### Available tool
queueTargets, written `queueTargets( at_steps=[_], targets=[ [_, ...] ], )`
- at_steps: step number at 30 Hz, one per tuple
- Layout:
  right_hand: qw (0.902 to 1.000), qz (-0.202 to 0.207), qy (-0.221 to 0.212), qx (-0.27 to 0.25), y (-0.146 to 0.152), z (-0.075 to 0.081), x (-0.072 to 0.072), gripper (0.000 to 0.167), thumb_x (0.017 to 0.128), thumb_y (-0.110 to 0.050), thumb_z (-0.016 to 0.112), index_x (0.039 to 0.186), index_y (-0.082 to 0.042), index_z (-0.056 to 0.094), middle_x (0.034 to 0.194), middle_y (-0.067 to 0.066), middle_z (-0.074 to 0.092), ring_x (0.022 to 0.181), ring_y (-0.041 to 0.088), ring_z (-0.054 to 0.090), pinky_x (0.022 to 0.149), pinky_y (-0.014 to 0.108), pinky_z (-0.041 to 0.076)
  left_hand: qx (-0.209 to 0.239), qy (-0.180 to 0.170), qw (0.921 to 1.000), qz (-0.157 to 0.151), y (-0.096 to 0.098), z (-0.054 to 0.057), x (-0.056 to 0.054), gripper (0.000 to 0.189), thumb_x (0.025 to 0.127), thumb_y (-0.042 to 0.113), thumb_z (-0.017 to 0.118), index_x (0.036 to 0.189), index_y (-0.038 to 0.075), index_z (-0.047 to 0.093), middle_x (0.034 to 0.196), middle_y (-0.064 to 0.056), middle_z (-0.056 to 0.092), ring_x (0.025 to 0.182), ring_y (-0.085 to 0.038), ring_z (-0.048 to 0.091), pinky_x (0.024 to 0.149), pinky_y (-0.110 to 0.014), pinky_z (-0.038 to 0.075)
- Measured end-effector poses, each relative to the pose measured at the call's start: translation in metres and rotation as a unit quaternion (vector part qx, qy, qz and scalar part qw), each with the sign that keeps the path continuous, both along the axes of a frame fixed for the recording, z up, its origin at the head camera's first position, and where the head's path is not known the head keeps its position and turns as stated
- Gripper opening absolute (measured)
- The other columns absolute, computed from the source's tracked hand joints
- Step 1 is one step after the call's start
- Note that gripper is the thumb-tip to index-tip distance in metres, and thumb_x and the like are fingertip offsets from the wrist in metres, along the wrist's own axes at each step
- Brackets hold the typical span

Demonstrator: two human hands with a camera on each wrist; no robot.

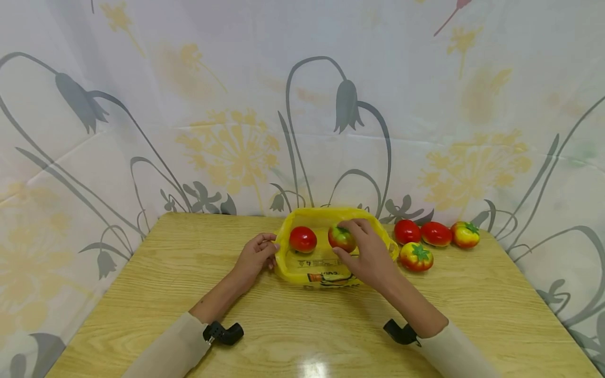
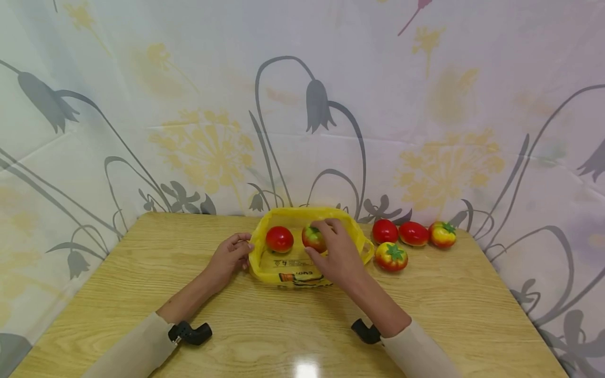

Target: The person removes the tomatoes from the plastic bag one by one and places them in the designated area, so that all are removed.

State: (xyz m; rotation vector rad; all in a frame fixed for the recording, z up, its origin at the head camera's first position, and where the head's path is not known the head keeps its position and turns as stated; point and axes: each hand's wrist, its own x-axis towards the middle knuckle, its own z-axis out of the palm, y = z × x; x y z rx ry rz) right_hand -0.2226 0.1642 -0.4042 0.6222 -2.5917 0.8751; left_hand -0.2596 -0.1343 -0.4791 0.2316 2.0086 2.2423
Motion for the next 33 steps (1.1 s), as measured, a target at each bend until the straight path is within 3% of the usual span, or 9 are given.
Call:
queueTargets(
  at_steps=[11, 33],
  targets=[
    [0.9998, 0.004, 0.021, 0.0, 0.012, 0.005, 0.013, 0.051, 0.092, -0.019, 0.085, 0.136, -0.012, 0.062, 0.137, 0.014, 0.057, 0.113, 0.033, 0.063, 0.092, 0.049, 0.061, -0.001, 0.0, 1.0, -0.001, 0.0, 0.0, 0.0, 0.026, 0.105, 0.007, 0.06, 0.127, -0.005, 0.053, 0.079, 0.0, 0.064, 0.066, -0.015, 0.059, 0.061, -0.025, 0.051],
    [0.9981, -0.041, 0.044, 0.008, 0.054, 0.01, 0.03, 0.05, 0.09, -0.011, 0.086, 0.134, -0.006, 0.063, 0.14, 0.019, 0.055, 0.121, 0.041, 0.059, 0.094, 0.059, 0.058, 0.002, 0.002, 1.0, -0.003, 0.0, 0.001, 0.0, 0.027, 0.105, 0.007, 0.06, 0.127, -0.006, 0.053, 0.079, 0.0, 0.063, 0.066, -0.015, 0.058, 0.061, -0.024, 0.051]
  ],
)
